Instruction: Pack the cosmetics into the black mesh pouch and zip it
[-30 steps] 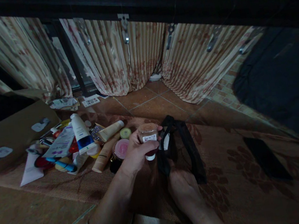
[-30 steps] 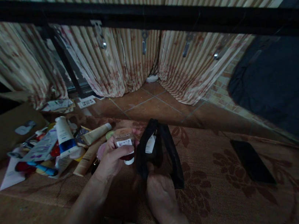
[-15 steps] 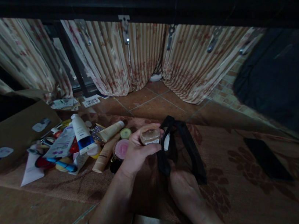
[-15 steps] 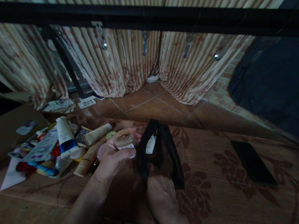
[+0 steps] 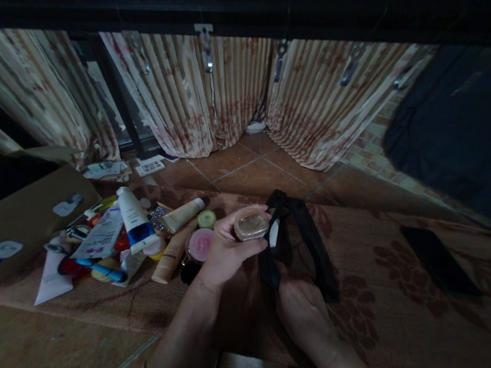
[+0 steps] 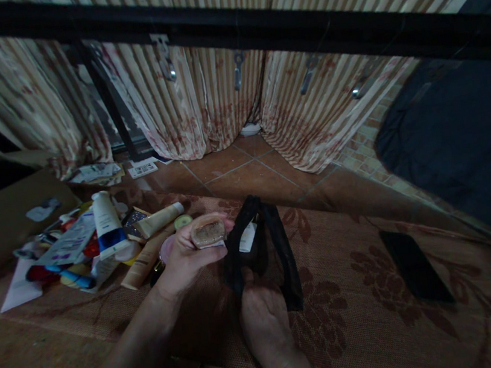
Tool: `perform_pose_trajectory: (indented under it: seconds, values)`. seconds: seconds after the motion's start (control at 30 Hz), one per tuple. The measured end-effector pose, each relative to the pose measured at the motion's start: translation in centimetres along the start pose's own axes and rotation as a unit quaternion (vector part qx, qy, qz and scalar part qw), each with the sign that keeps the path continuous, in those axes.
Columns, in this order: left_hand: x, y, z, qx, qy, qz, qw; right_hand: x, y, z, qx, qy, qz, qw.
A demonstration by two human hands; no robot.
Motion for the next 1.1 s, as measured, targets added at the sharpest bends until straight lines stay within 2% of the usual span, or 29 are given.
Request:
perform_pose_trajectory:
  seconds: [0.23, 0.3, 0.43, 0.5, 0.6, 0.67, 0.87, 1.1]
  values:
    - [0.2, 0.0, 0.1, -0.019, -0.011, 0.019, 1.000, -0.2, 0.4, -0.2, 0.019, 0.014, -0.032, 0.999]
    - [0.3, 0.1, -0.2, -0.038, -0.021, 0.053, 0.998, -0.2, 0.4, -0.3, 0.022, 0.016, -0.036, 0.999]
    - [0.0, 0.3, -0.8, -0.086, -0.070, 0.172, 0.979, -0.2, 0.3, -0.2, 0.024, 0.028, -0.037, 0.999]
    - [-0.3, 0.5, -0.8, -0.120, -0.113, 0.192, 0.967, -0.2, 0.3, -0.2, 0.021, 0.024, -0.031, 0.999]
    - [-0.9, 0.8, -0.6, -0.164, -0.175, 0.168, 0.956, -0.2, 0.3, -0.2, 0.024, 0.013, -0.035, 0.999]
    - [-1.3, 0.9, -0.4, -0.166, -0.192, 0.155, 0.955, -0.2, 0.4, -0.2, 0.027, 0.011, -0.043, 0.999]
    - [-1.0, 1.1, 0.1, -0.104, -0.180, 0.126, 0.970, -0.2, 0.3, -0.2, 0.024, 0.013, -0.042, 0.999]
    - [-0.8, 1.0, 0.0, -0.055, -0.093, 0.105, 0.989, -0.3, 0.3, -0.2, 0.018, 0.027, -0.021, 0.999]
Point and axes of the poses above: each hand's wrist, its own y-axis towards the middle knuckle, its own x-axis out of the palm, z = x × y, the point moved 2 cm from there along y, towards the middle knuckle, and after that the axes turned 10 degrees about x, right-handed, at the moved point
